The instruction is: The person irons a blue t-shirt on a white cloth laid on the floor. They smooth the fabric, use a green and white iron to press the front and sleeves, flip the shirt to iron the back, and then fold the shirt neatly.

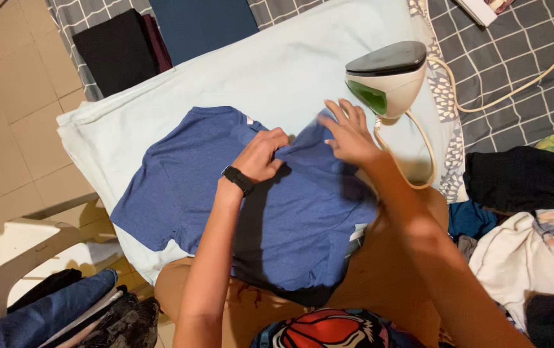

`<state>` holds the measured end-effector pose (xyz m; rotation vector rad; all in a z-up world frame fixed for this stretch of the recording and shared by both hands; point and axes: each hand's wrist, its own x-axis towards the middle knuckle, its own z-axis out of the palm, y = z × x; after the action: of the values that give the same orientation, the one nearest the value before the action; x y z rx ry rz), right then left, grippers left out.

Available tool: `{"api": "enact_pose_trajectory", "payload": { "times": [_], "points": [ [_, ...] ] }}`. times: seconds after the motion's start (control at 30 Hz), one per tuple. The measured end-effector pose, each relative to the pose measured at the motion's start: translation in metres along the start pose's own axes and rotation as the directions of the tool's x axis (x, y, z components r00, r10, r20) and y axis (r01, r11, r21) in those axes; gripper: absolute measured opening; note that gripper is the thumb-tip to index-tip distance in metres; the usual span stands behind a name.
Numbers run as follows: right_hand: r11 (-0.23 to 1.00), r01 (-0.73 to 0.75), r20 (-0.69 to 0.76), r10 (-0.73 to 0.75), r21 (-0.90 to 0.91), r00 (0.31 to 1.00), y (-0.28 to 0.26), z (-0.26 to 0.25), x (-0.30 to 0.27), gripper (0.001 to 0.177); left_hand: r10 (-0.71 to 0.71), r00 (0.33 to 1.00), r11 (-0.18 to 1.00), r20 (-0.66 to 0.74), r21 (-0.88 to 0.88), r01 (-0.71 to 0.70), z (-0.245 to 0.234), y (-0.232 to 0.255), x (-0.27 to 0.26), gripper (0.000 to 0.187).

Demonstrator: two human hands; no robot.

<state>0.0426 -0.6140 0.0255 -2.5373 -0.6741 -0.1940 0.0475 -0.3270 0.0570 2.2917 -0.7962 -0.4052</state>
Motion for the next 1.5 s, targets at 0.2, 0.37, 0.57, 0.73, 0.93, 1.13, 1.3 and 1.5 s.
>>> {"api": "enact_pose_trajectory", "payload": {
  "times": [0.2, 0.37, 0.57, 0.73, 0.93, 1.13, 1.3, 1.5],
  "points": [
    [0.830, -0.347, 0.181, 0.296, 0.438, 0.938, 0.036, -0.003, -0.008, 0.026, -0.088, 0.996, 0.953, -0.002, 0.292, 0.085, -0.003, -0.016, -0.004, 0.060],
    [0.694, -0.399, 0.172, 0.375, 0.599, 0.911, 0.047, -0.005, -0.006, 0.022, 0.022, 0.987, 0.967, -0.162, 0.255, 0.020, -0.010, -0.030, -0.016, 0.042],
    [0.674, -0.404, 0.143, 0.408, 0.619, 0.901, 0.060, -0.004, 0.008, 0.022, -0.563, 0.823, 0.823, 0.075, -0.044, 0.566, -0.040, -0.028, -0.044, 0.039],
    [0.565, -0.508, 0.293, 0.430, 0.650, 0.854, 0.065, -0.011, 0.003, 0.023, -0.357, 0.934, 0.934, 0.024, -0.004, 0.357, -0.073, -0.052, -0.078, 0.027],
    [0.722, -0.380, 0.119, 0.387, 0.578, 0.915, 0.058, -0.012, 0.008, 0.026, -0.515, 0.790, 0.830, -0.332, -0.423, 0.363, -0.062, -0.071, -0.091, 0.023],
    [0.554, -0.461, 0.256, 0.408, 0.693, 0.876, 0.065, -0.006, 0.009, 0.059, -0.749, 0.533, 0.582, -0.394, -0.007, 0.813, -0.051, -0.059, -0.049, 0.035],
    [0.731, -0.400, 0.265, 0.300, 0.553, 0.916, 0.064, -0.018, 0.003, 0.051, 0.013, 0.759, 0.736, -0.651, 0.520, 0.433, 0.001, -0.027, -0.007, 0.033],
    [0.808, -0.589, 0.289, 0.566, -0.008, 0.772, 0.023, -0.089, -0.026, 0.034, 0.119, 0.975, 0.973, -0.188, 0.218, -0.076, 0.139, 0.059, 0.041, 0.007]
  ]
}}
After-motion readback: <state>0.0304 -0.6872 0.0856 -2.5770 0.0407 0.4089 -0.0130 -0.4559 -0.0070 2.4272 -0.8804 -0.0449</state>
